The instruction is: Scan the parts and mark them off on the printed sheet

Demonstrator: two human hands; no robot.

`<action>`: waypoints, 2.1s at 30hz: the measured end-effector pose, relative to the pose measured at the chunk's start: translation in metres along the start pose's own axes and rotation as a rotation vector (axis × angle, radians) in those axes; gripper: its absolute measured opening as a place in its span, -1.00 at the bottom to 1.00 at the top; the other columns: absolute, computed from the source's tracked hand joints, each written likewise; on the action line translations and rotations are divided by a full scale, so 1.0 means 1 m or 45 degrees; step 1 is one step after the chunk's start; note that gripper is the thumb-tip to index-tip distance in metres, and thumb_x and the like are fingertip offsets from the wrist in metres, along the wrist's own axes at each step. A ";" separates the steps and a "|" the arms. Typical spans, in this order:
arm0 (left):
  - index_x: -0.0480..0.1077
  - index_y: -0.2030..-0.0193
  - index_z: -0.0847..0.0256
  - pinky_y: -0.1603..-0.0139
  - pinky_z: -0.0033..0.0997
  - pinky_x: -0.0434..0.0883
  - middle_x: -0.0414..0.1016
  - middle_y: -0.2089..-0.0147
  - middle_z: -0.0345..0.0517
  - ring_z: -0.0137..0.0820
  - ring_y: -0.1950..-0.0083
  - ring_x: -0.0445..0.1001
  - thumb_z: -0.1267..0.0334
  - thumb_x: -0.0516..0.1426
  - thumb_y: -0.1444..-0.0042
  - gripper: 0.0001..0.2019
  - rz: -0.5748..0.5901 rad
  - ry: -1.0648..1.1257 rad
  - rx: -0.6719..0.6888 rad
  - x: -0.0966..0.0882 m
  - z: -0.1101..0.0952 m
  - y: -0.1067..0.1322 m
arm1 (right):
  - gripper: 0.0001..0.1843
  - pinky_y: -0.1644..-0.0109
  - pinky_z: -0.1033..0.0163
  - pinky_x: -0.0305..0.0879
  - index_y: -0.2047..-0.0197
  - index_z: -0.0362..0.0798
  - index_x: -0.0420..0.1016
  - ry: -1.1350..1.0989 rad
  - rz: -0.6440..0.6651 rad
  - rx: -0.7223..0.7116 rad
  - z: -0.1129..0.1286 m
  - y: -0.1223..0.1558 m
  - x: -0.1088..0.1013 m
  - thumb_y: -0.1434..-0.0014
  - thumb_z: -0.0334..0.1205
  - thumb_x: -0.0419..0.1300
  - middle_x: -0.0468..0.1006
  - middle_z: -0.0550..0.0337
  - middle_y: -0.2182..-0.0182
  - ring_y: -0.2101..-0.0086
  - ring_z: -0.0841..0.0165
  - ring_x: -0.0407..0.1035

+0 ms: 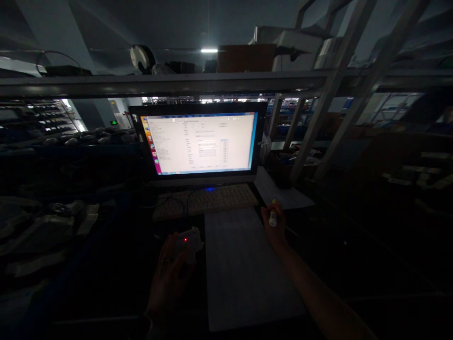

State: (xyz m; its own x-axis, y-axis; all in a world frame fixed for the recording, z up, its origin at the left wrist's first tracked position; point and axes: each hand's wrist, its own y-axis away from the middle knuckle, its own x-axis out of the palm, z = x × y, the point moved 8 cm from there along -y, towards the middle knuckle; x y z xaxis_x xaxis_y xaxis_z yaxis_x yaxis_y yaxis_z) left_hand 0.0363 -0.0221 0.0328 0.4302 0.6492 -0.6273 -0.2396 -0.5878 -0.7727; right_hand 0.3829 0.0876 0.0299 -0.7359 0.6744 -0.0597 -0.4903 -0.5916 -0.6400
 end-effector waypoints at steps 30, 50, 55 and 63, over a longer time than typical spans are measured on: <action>0.41 0.06 0.15 -0.05 -0.02 0.51 0.11 -0.36 0.09 0.00 -0.32 0.21 0.31 0.16 -0.15 -0.79 0.019 0.026 -0.060 0.000 0.001 -0.001 | -0.69 0.33 0.20 0.19 0.47 0.05 0.14 0.011 0.044 0.024 0.002 0.001 0.003 -0.02 0.03 0.18 0.22 0.35 0.56 0.48 0.38 0.17; 0.37 -0.03 0.08 -0.06 -0.02 0.51 0.09 -0.37 0.05 -0.02 -0.34 0.18 0.30 0.16 -0.16 -0.72 0.030 0.066 -0.077 -0.001 0.002 0.000 | -0.69 0.33 0.20 0.21 0.47 0.05 0.13 0.015 0.060 0.022 0.006 0.000 0.002 -0.02 0.02 0.18 0.21 0.36 0.55 0.50 0.39 0.15; 0.37 0.01 0.13 -0.08 -0.01 0.50 0.09 -0.36 0.08 -0.01 -0.33 0.19 0.31 0.15 -0.17 -0.76 0.018 0.072 -0.052 -0.001 0.002 -0.001 | -0.68 0.31 0.20 0.21 0.47 0.04 0.14 0.018 0.052 0.015 0.005 0.001 0.002 -0.03 0.03 0.18 0.22 0.35 0.55 0.48 0.39 0.16; 0.39 0.00 0.10 -0.06 -0.01 0.51 0.12 -0.36 0.05 -0.01 -0.32 0.22 0.30 0.17 -0.15 -0.74 0.030 0.039 -0.066 -0.001 0.002 -0.003 | -0.68 0.28 0.19 0.22 0.46 0.04 0.16 0.016 0.066 0.013 0.005 0.001 0.002 -0.05 0.03 0.18 0.24 0.33 0.52 0.47 0.39 0.17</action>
State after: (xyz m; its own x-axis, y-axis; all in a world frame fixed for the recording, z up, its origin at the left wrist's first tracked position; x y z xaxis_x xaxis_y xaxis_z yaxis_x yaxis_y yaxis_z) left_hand 0.0343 -0.0203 0.0357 0.4516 0.6203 -0.6414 -0.2052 -0.6273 -0.7512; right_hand 0.3786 0.0857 0.0329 -0.7547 0.6481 -0.1023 -0.4564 -0.6305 -0.6278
